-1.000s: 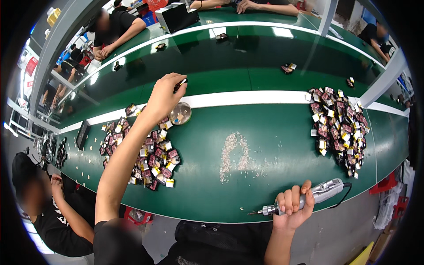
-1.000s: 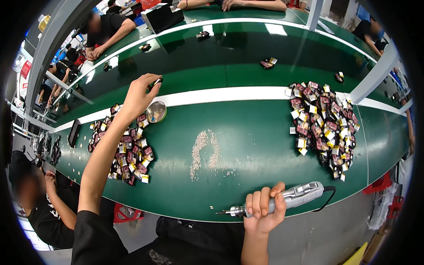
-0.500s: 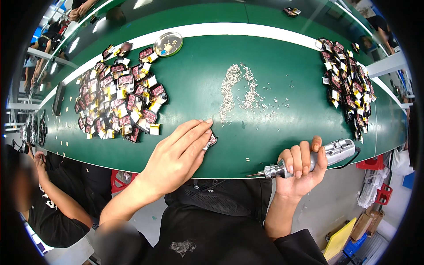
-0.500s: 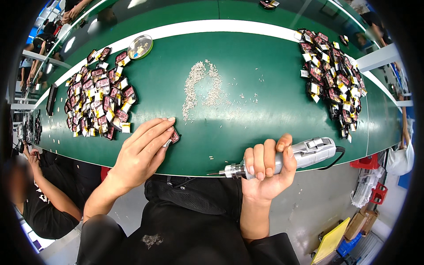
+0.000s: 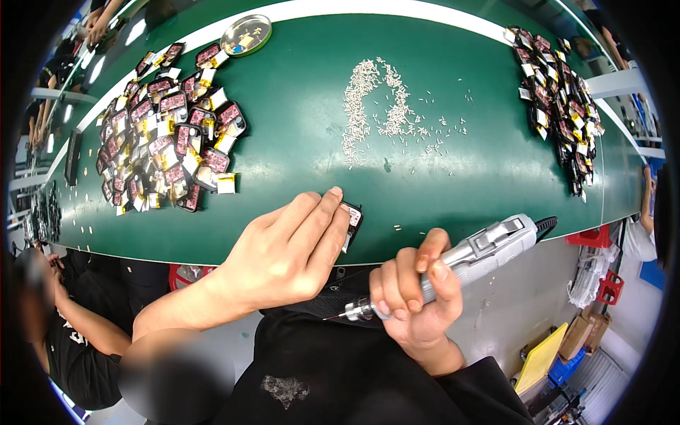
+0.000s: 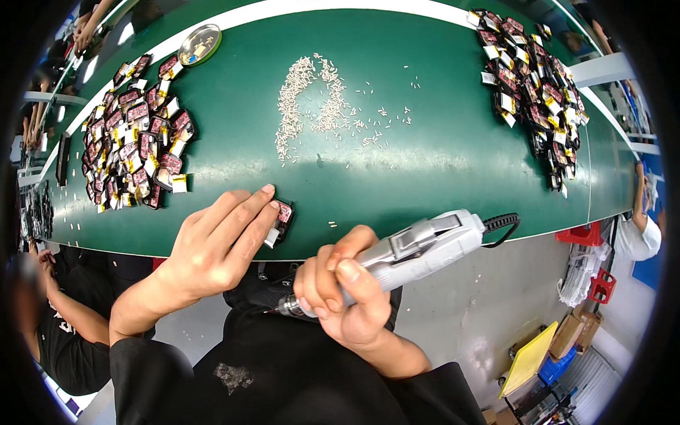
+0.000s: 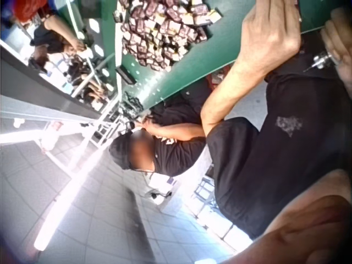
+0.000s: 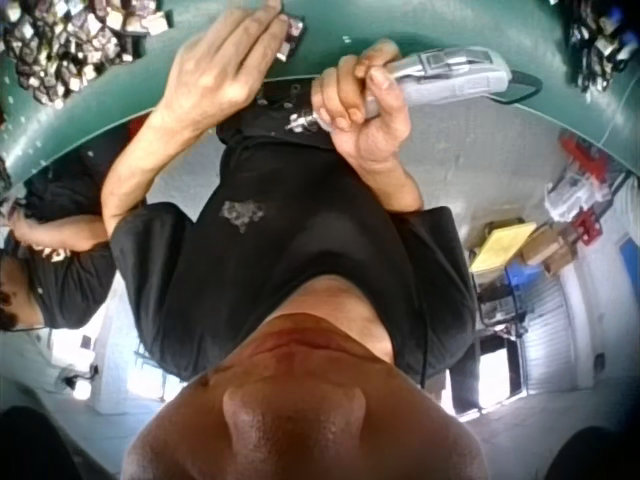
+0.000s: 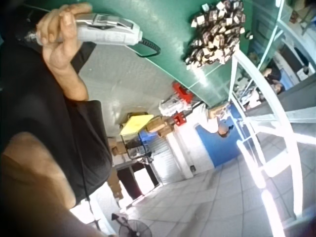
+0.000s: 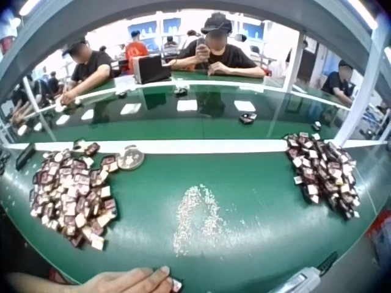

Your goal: The person is using an electric screwdriver to assemble small electronic components on a factory assembly line.

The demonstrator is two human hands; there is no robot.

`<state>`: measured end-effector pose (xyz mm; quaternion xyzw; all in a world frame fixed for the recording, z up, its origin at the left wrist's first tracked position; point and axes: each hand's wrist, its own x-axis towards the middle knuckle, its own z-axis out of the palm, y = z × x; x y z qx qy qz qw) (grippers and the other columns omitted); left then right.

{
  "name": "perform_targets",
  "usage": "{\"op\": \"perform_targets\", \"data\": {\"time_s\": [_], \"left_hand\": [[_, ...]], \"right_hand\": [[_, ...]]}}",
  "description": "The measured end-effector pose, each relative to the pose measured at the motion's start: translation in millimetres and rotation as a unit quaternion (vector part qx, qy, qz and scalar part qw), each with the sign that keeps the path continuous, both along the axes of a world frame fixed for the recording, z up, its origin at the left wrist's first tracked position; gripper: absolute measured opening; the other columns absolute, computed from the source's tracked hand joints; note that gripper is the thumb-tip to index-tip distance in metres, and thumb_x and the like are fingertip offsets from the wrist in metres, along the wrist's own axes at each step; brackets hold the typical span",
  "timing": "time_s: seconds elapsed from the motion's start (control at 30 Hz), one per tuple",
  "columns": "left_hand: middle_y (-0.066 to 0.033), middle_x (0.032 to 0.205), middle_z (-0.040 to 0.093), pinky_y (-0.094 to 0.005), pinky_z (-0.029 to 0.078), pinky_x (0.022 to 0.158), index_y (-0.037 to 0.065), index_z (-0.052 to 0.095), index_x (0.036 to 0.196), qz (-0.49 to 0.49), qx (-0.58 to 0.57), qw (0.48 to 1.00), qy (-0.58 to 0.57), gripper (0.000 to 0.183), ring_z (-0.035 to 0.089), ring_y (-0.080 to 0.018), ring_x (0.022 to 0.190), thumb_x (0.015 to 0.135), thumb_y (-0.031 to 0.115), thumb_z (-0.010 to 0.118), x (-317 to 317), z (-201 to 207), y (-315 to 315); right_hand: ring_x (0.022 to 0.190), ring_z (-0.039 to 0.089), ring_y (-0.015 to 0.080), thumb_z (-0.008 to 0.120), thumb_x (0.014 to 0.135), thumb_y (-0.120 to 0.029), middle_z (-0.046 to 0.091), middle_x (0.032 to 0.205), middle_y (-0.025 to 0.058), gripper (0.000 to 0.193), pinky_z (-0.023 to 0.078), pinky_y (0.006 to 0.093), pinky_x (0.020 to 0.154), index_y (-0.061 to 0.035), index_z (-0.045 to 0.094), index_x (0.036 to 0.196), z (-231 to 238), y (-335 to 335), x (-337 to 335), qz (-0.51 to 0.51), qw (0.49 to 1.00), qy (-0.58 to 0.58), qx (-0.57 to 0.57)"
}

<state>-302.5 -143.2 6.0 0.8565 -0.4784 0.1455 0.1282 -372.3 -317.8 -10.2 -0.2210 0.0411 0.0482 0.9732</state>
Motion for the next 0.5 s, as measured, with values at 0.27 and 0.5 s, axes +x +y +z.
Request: {"op": "perform_targets", "data": {"time_s": [0.27, 0.5], "left_hand": [[-0.0235, 0.096, 0.063, -0.0315, 0.054, 0.060, -0.013, 0.062, 0.090, -0.017, -0.055, 0.998, -0.007, 0.037, 0.062, -0.0280, 0.075, 0.057, 0.004, 0.061, -8, -8, -15], [-0.0269, 0.102, 0.062, -0.0320, 0.054, 0.060, -0.016, 0.060, 0.092, -0.011, -0.028, 0.999, 0.023, 0.038, 0.062, -0.0305, 0.079, 0.058, 0.000, 0.062, -16, -5, -16]], "right_hand": [[0.043, 0.040, 0.0125, 0.048, 0.092, -0.023, 0.039, 0.054, 0.0017, 0.014, 0.039, 0.0266, 0.046, -0.0098, 0.043, 0.093, -5, 26, -11, -0.006, 0.987, 0.088, -0.132], [0.039, 0.037, 0.0122, 0.047, 0.092, -0.026, 0.038, 0.053, 0.0007, 0.017, 0.038, 0.0275, 0.042, -0.0098, 0.041, 0.091, -3, 24, -12, -0.006, 0.983, 0.103, -0.152]]}}
